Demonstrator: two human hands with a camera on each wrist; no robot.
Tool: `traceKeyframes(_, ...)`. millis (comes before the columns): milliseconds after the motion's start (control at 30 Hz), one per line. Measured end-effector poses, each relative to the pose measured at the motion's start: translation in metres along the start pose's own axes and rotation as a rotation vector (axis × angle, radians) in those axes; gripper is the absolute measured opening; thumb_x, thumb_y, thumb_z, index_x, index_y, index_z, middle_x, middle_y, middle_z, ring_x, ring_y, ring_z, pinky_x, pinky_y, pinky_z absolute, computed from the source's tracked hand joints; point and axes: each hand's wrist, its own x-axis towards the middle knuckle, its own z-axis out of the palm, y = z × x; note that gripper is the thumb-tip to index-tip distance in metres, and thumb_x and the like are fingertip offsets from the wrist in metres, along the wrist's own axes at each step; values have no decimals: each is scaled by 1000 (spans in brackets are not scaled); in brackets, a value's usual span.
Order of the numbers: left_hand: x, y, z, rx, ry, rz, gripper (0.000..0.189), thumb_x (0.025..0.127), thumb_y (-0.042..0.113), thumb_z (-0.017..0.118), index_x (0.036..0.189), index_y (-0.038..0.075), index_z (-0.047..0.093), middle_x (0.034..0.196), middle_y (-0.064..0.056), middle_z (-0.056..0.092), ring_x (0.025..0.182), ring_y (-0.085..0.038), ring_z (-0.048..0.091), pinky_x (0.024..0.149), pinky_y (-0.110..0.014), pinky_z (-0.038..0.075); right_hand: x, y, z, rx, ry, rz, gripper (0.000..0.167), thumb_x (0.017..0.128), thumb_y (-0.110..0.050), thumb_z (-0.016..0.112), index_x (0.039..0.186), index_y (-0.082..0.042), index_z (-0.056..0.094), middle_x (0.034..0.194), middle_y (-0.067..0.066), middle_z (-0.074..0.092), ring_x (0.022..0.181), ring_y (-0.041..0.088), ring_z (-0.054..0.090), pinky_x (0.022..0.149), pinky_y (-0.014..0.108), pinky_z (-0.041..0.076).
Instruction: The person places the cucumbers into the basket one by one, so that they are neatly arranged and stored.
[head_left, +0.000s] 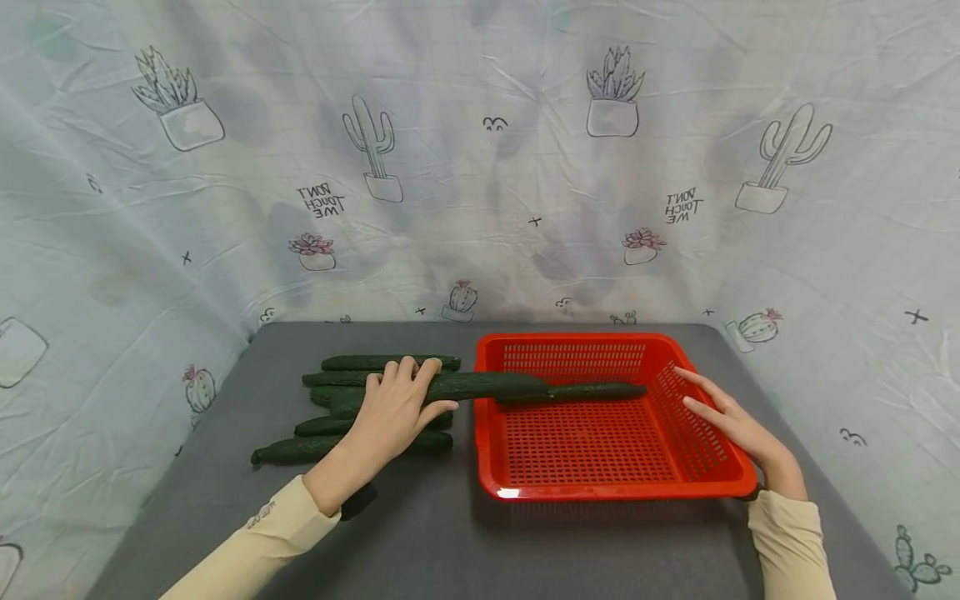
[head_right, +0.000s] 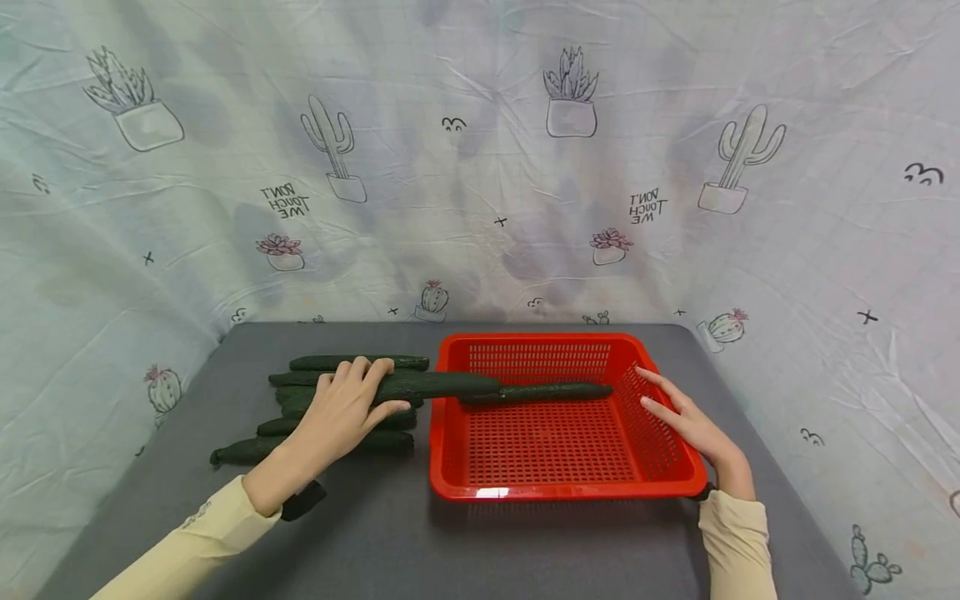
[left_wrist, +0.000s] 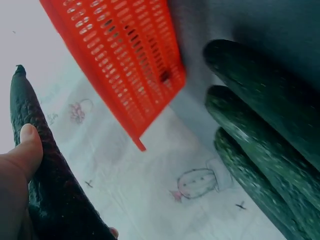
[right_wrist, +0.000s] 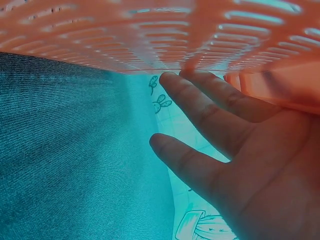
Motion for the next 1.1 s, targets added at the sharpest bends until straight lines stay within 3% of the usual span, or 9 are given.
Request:
traceKeyframes(200,13,11,5,-17,-52,29,56,84,58,53,122,18,46,94,-7,48,77,-21,41,60,-32,27,0,1,0,-12,8,-7,56,98,-26,45,148,-21,21,147,17,24,105,-5,47,78,24,50)
traceKeyframes(433,26,27,6,-50,-129,63,56,87,59,47,123,17,42,97,-8,49,76,-22,40,59,-32,26,-1,-1,1,-121,36,-39,56,96,-25,50,147,-23,26,149,12,26,117,-9,32,84,18,42)
traceKeyframes(567,31,39,7,-63,-147,78,53,87,59,46,118,17,42,94,-8,47,73,-22,38,58,-32,25,-2,-2,2,-143,39,-34,58,95,-25,52,147,-25,26,150,8,25,118,-9,30,89,31,42)
traceKeyframes(667,36,49,7,-58,-164,86,52,87,59,46,116,17,42,92,-8,45,71,-21,35,59,-33,25,-2,-4,3,-137,43,-36,60,93,-24,54,147,-24,26,150,8,24,120,-10,26,94,51,35)
traceKeyframes(767,43,59,8,-40,-182,88,52,86,60,45,115,17,41,91,-7,45,70,-21,34,59,-33,26,-2,-5,2,-123,43,-37,63,92,-24,57,147,-23,26,151,10,23,124,-4,25,94,62,29)
traceKeyframes(933,54,76,9,-37,-231,78,56,86,61,44,121,18,39,97,-8,46,75,-23,38,62,-37,30,-3,-7,3,-124,37,-44,65,91,-23,58,147,-21,26,151,14,22,128,10,25,94,61,28)
traceKeyframes(1100,66,90,11,-65,-273,61,55,86,62,45,121,20,38,98,-7,45,80,-25,41,63,-38,32,-2,-6,3,-132,39,-52,64,92,-22,58,147,-21,26,151,8,23,123,-9,23,94,59,28)
